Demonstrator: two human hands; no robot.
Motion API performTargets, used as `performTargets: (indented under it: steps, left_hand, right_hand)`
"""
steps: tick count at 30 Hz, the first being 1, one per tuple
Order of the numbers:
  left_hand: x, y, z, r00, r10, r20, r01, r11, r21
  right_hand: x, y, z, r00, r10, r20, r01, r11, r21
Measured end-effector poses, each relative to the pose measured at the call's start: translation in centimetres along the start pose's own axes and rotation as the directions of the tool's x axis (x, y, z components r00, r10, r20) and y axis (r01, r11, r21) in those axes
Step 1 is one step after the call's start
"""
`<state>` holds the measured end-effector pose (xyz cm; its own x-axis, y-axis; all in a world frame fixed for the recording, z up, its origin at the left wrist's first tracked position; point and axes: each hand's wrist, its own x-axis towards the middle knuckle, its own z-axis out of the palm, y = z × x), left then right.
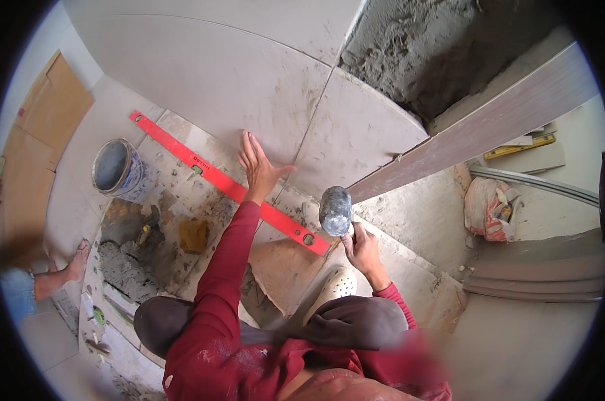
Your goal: The person installs floor tiles by applying cement, placing tiles, and using a level and hammer to ensure alignment. They also clean the tile surface with a sponge and water.
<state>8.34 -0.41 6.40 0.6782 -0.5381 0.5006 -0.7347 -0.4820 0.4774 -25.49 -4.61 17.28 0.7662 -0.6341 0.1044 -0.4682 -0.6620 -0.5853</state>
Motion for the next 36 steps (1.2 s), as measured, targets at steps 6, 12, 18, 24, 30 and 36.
performTargets:
  steps: [6, 12, 18, 24, 30, 36]
  left_hand:
    - [-2.8, -2.5, 2.5, 0.993, -0.068, 0.101, 0.057, 0.993, 0.106]
    - [-3.6, -2.3, 3.5, 0.986, -0.074, 0.148, 0.057, 0.992, 0.113]
    - [-3.8, -1.9, 3.4, 0.981, -0.076, 0.177, 0.061, 0.994, 0.092]
    - [-3.7, -2.0, 3.3, 0.98, -0.078, 0.183, 0.06, 0.993, 0.101]
    - [-3.3, -2.3, 1.3, 0.986, -0.029, 0.162, 0.018, 0.997, 0.07]
    - [-4.2, -4.5, -2.6, 0.864, -0.204, 0.46, 0.237, 0.971, -0.014]
  right_hand:
    - [-1.0, 1.9, 1.5, 0.998, 0.036, 0.056, -0.036, 0.999, -0.013]
    - [1.6, 4.1, 4.4, 0.984, -0.068, 0.165, 0.082, 0.994, -0.078]
    - [3.2, 4.4, 6.2, 0.94, -0.189, 0.286, 0.244, 0.955, -0.171]
    - [5.3, 3.6, 6.6, 0.943, 0.026, 0.332, 0.056, 0.97, -0.236]
    - [1.0, 4.0, 4.9, 0.933, -0.102, 0.344, 0.175, 0.966, -0.191]
    - [-6.5, 13.9, 1.3, 0.89, 0.427, 0.159, -0.358, 0.872, -0.334]
